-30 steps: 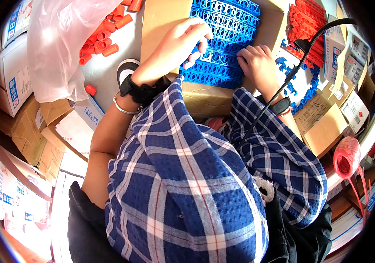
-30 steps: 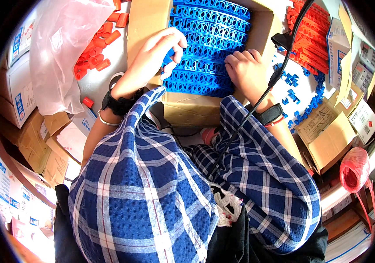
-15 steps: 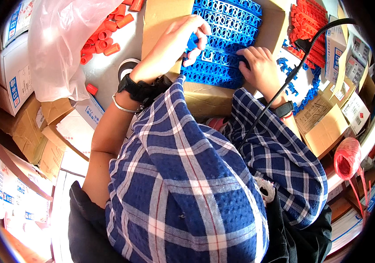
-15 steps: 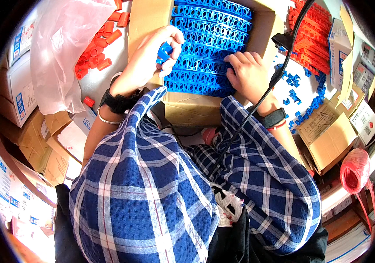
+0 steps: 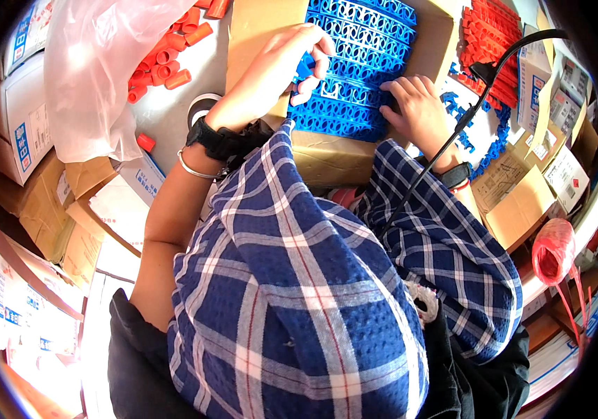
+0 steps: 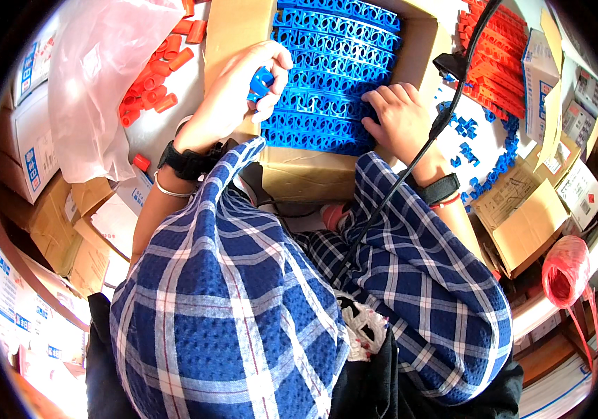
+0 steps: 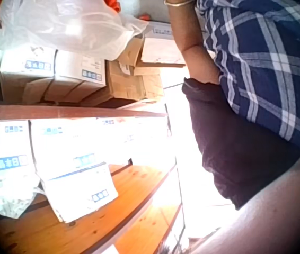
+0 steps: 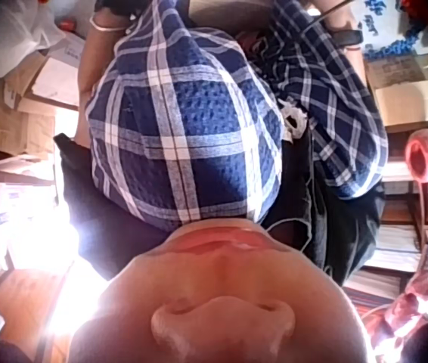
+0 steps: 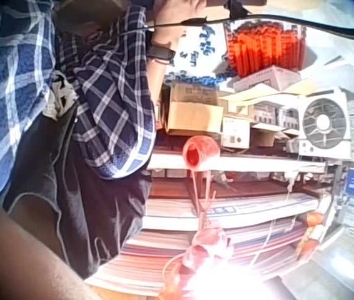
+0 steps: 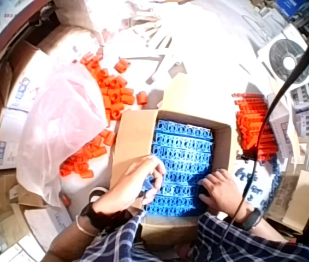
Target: The person snaps blue plastic components together by hand and places them into a cardboard box containing similar items.
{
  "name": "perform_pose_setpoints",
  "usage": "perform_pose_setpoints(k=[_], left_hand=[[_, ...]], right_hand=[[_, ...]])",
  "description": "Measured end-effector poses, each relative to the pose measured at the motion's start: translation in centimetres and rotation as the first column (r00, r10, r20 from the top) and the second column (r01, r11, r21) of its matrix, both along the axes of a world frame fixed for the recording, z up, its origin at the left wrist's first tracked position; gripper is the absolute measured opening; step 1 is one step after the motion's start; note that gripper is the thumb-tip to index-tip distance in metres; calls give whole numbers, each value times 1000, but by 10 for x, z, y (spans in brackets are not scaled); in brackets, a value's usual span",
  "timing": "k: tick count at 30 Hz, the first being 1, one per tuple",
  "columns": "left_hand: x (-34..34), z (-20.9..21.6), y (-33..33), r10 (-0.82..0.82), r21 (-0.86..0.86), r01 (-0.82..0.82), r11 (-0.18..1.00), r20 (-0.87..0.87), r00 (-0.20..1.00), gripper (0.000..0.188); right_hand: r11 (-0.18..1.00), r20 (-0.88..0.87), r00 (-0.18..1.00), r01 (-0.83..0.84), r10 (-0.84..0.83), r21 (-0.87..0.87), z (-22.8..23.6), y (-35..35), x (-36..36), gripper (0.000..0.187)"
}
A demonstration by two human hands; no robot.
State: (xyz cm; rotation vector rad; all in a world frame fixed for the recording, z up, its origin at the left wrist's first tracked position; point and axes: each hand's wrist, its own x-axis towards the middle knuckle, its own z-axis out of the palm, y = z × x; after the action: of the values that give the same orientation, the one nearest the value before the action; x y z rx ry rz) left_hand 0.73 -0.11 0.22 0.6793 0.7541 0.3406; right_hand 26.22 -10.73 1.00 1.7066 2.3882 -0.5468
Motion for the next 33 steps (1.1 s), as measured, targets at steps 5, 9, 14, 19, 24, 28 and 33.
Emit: perform_pose_setpoints(k=[5,9,14,19,24,28,33], left_hand=[[-2,-6,-1,65,-135,-57,989,62,996,32],[-4,-11,-1,124,-180,-96,979,155,980,33],[-3,-8,1,139,-231,-102,968,153,978,34],[-5,-12,3,184,-324,-119,939,180,966,33],[-7,-19,2,248,-333,-156,930,253,935,34],[-11,-29,6,318,-292,-243,925,245,916,34],[-18,-30,10,384,-238,-343,909,153,911,34]], right_hand=[[1000,-50,999,1,-1,5,3,3,-4,34],[999,-134,991,27,-30,-23,0,4,-13,36],[993,-178,981,66,-82,-93,-6,-3,-12,35],[995,-208,975,59,-75,-86,-6,-2,-13,35],[989,-241,965,76,-105,-126,-5,1,-17,37],[994,-233,968,80,-95,-70,1,5,-28,44],[999,-448,893,36,-31,4,-9,17,-53,46]])
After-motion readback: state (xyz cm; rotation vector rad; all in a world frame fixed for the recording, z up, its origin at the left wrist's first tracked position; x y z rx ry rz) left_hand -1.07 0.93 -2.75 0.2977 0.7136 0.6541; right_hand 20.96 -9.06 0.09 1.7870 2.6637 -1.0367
